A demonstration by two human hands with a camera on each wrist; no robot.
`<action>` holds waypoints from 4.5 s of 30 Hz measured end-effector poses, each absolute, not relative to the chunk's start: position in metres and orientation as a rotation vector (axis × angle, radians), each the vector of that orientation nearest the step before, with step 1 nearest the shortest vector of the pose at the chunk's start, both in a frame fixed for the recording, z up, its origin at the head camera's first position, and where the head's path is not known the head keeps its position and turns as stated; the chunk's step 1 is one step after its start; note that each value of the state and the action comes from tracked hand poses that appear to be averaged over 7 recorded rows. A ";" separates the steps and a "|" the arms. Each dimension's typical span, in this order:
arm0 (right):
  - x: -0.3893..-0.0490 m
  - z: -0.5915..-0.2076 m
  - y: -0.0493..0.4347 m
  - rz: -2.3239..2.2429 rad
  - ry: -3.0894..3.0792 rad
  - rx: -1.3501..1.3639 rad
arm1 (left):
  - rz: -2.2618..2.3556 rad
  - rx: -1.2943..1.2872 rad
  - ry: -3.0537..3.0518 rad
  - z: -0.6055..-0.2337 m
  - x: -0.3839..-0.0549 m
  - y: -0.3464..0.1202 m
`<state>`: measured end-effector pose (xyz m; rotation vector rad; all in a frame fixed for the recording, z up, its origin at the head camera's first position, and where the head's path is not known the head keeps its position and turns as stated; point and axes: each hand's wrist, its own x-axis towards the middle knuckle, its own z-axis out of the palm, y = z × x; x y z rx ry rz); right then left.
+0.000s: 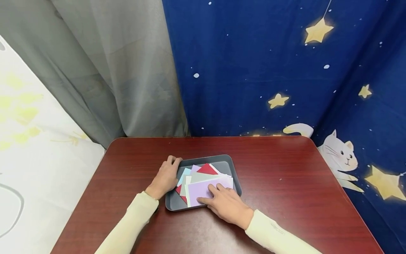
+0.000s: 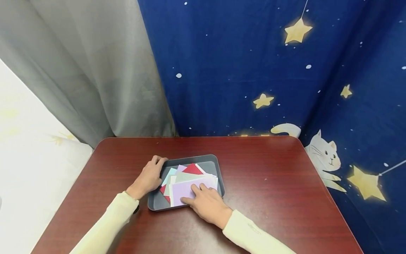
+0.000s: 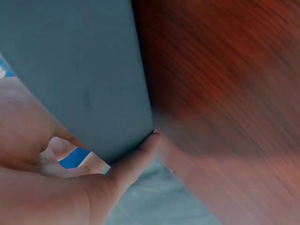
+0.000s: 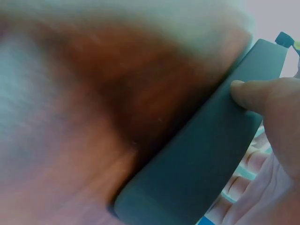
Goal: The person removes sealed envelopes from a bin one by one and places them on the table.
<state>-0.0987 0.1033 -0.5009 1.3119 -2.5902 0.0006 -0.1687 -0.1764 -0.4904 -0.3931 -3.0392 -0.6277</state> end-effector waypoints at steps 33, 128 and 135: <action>-0.038 -0.505 0.142 0.053 -2.616 1.257 | -0.607 -0.732 -2.964 -0.496 -0.140 -0.131; -0.103 -0.479 0.166 0.510 -2.784 1.240 | -0.950 -0.337 -2.993 -0.493 -0.073 -0.153; -0.115 -0.471 0.166 0.543 -2.779 1.198 | -0.952 -0.333 -2.997 -0.494 -0.074 -0.154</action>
